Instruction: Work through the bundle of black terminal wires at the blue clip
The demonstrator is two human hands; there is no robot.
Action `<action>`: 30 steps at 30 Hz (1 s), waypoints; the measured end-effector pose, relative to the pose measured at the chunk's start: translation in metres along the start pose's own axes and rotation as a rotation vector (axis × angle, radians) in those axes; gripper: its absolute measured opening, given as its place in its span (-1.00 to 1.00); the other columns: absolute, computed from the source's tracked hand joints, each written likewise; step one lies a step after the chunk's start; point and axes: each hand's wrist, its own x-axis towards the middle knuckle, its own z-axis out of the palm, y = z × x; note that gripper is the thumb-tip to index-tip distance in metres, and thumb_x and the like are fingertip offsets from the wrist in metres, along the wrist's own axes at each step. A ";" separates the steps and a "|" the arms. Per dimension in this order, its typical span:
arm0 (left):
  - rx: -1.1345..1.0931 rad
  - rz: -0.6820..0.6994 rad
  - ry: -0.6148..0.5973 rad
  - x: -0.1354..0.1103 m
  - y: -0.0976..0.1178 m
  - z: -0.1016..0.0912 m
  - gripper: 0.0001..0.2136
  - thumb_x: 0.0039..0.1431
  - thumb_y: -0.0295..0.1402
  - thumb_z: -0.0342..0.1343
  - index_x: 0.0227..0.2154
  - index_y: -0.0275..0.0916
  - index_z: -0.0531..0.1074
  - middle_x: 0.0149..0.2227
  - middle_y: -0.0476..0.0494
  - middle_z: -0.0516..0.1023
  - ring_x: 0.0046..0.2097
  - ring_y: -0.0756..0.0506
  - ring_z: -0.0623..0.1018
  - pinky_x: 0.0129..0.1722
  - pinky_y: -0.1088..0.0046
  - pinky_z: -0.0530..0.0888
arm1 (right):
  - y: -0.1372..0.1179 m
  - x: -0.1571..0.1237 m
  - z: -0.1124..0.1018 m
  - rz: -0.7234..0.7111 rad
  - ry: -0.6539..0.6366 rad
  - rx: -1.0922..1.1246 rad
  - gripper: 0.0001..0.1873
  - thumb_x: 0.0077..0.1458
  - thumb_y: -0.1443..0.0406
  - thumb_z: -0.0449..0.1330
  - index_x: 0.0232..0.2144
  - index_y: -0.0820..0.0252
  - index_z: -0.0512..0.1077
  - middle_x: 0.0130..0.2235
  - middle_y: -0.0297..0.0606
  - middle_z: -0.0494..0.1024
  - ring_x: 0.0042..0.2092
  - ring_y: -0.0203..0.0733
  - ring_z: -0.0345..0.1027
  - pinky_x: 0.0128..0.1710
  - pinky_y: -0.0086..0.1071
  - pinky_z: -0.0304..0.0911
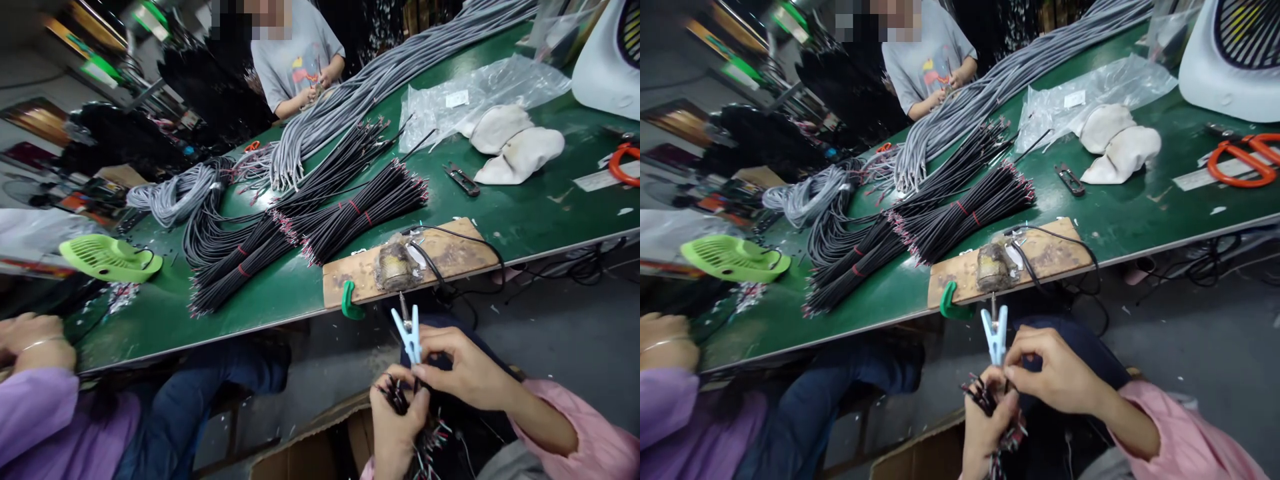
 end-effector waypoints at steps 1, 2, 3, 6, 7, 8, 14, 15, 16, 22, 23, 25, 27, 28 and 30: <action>-0.035 0.020 0.007 0.000 -0.001 -0.001 -0.64 -0.18 -0.11 0.41 -0.63 -0.29 0.44 -0.65 0.08 0.31 -0.62 0.08 0.29 -0.62 0.59 0.30 | 0.003 -0.002 0.000 0.019 0.023 0.020 -0.81 0.08 0.33 0.21 -0.54 0.26 0.52 -0.47 -0.26 0.46 -0.38 -0.19 0.25 -0.35 -0.33 0.14; -0.077 0.034 0.015 -0.001 -0.003 -0.001 -0.64 -0.14 -0.11 0.40 -0.64 -0.29 0.43 -0.64 0.09 0.31 -0.65 0.11 0.27 -0.66 0.61 0.27 | 0.006 -0.004 0.000 0.031 0.050 0.036 -0.81 0.08 0.32 0.22 -0.54 0.26 0.52 -0.48 -0.26 0.45 -0.39 -0.21 0.24 -0.37 -0.34 0.13; -0.119 0.036 0.019 -0.003 -0.005 -0.002 -0.64 -0.11 -0.11 0.38 -0.64 -0.29 0.43 -0.64 0.10 0.31 -0.67 0.12 0.27 -0.69 0.63 0.25 | 0.009 -0.006 0.001 0.032 0.079 0.043 -0.82 0.07 0.33 0.22 -0.54 0.27 0.52 -0.48 -0.26 0.45 -0.40 -0.21 0.24 -0.38 -0.35 0.12; -0.191 -0.005 0.021 -0.007 -0.009 -0.002 -0.68 -0.04 -0.13 0.35 -0.61 -0.27 0.44 -0.66 0.12 0.30 -0.71 0.13 0.31 -0.71 0.66 0.28 | 0.012 -0.014 0.001 -0.025 0.109 0.020 -0.83 0.06 0.37 0.23 -0.55 0.28 0.51 -0.50 -0.26 0.48 -0.40 -0.22 0.28 -0.34 -0.34 0.15; -0.204 -0.016 0.016 -0.008 -0.009 -0.002 -0.68 -0.03 -0.13 0.35 -0.59 -0.27 0.45 -0.67 0.12 0.30 -0.72 0.14 0.30 -0.72 0.67 0.27 | 0.011 -0.016 0.001 -0.046 0.097 0.008 -0.82 0.07 0.38 0.22 -0.55 0.28 0.51 -0.51 -0.26 0.49 -0.39 -0.22 0.29 -0.32 -0.33 0.16; -0.222 -0.032 0.002 -0.009 -0.008 -0.002 -0.68 -0.02 -0.11 0.34 -0.58 -0.27 0.45 -0.69 0.12 0.30 -0.74 0.15 0.28 -0.74 0.69 0.25 | 0.011 -0.018 0.000 -0.062 0.086 -0.001 -0.82 0.08 0.39 0.22 -0.55 0.28 0.51 -0.51 -0.26 0.50 -0.39 -0.22 0.31 -0.30 -0.33 0.16; -0.261 -0.124 -0.099 -0.012 0.001 -0.001 -0.61 -0.01 -0.07 0.32 -0.61 -0.30 0.38 -0.71 0.13 0.26 -0.79 0.21 0.18 -0.79 0.74 0.16 | 0.005 -0.018 -0.002 -0.171 0.083 -0.032 -0.88 0.22 0.37 0.17 -0.25 0.21 0.53 -0.30 -0.23 0.55 -0.22 -0.18 0.34 -0.13 -0.28 0.16; -0.260 -0.133 -0.113 -0.012 0.001 -0.001 -0.60 0.00 -0.06 0.31 -0.61 -0.30 0.36 -0.71 0.13 0.26 -0.80 0.21 0.18 -0.80 0.74 0.15 | 0.004 -0.017 -0.002 -0.205 0.071 -0.035 -0.87 0.24 0.38 0.16 -0.22 0.20 0.52 -0.28 -0.23 0.56 -0.21 -0.19 0.34 -0.10 -0.27 0.14; -0.263 -0.142 -0.131 -0.012 0.001 -0.001 -0.59 0.01 -0.05 0.30 -0.61 -0.29 0.34 -0.72 0.13 0.26 -0.80 0.21 0.17 -0.80 0.75 0.14 | 0.004 -0.016 -0.002 -0.235 0.061 -0.037 -0.86 0.25 0.39 0.14 -0.21 0.19 0.52 -0.28 -0.24 0.56 -0.21 -0.20 0.33 -0.09 -0.27 0.13; -0.310 -0.232 -0.218 -0.013 0.002 0.000 -0.54 0.03 -0.02 0.27 -0.62 -0.25 0.22 -0.77 0.16 0.19 -0.79 0.21 0.14 -0.80 0.75 0.05 | 0.009 -0.014 0.004 -0.284 0.071 -0.025 -0.84 0.29 0.35 0.09 -0.31 0.21 0.47 -0.34 -0.25 0.51 -0.25 -0.20 0.28 -0.19 -0.30 0.15; -0.312 -0.237 -0.233 -0.012 0.003 0.001 -0.53 0.03 -0.01 0.26 -0.63 -0.25 0.21 -0.76 0.16 0.19 -0.79 0.21 0.13 -0.81 0.75 0.04 | 0.010 -0.014 0.005 -0.278 0.076 -0.030 -0.82 0.30 0.34 0.07 -0.34 0.21 0.44 -0.36 -0.25 0.50 -0.27 -0.20 0.27 -0.18 -0.29 0.15; -0.306 -0.230 -0.268 -0.011 0.005 0.001 -0.53 0.06 0.01 0.23 -0.64 -0.25 0.20 -0.77 0.15 0.19 -0.79 0.20 0.13 -0.81 0.73 0.03 | 0.011 -0.015 0.008 -0.254 0.075 -0.044 -0.77 0.32 0.31 0.02 -0.37 0.22 0.39 -0.38 -0.25 0.47 -0.29 -0.19 0.26 -0.15 -0.25 0.13; -0.300 -0.212 -0.284 -0.009 0.007 0.001 -0.52 0.07 0.01 0.22 -0.65 -0.25 0.21 -0.77 0.15 0.18 -0.79 0.19 0.13 -0.81 0.72 0.05 | 0.011 -0.016 0.009 -0.227 0.060 -0.053 -0.76 0.32 0.30 0.00 -0.39 0.22 0.37 -0.38 -0.24 0.45 -0.29 -0.18 0.26 -0.15 -0.23 0.13; -0.302 -0.206 -0.286 -0.008 0.008 0.001 -0.52 0.06 0.02 0.22 -0.65 -0.26 0.22 -0.77 0.15 0.16 -0.78 0.18 0.13 -0.80 0.71 0.06 | 0.011 -0.017 0.009 -0.216 0.056 -0.050 -0.76 0.31 0.30 0.01 -0.39 0.23 0.37 -0.38 -0.24 0.45 -0.29 -0.17 0.26 -0.15 -0.23 0.14; -0.307 -0.202 -0.277 -0.007 0.009 0.000 -0.52 0.05 0.03 0.23 -0.66 -0.27 0.25 -0.76 0.15 0.14 -0.77 0.17 0.16 -0.79 0.70 0.09 | 0.013 -0.017 0.009 -0.208 0.064 -0.022 -0.77 0.29 0.29 0.05 -0.38 0.23 0.41 -0.38 -0.23 0.47 -0.29 -0.17 0.27 -0.17 -0.24 0.15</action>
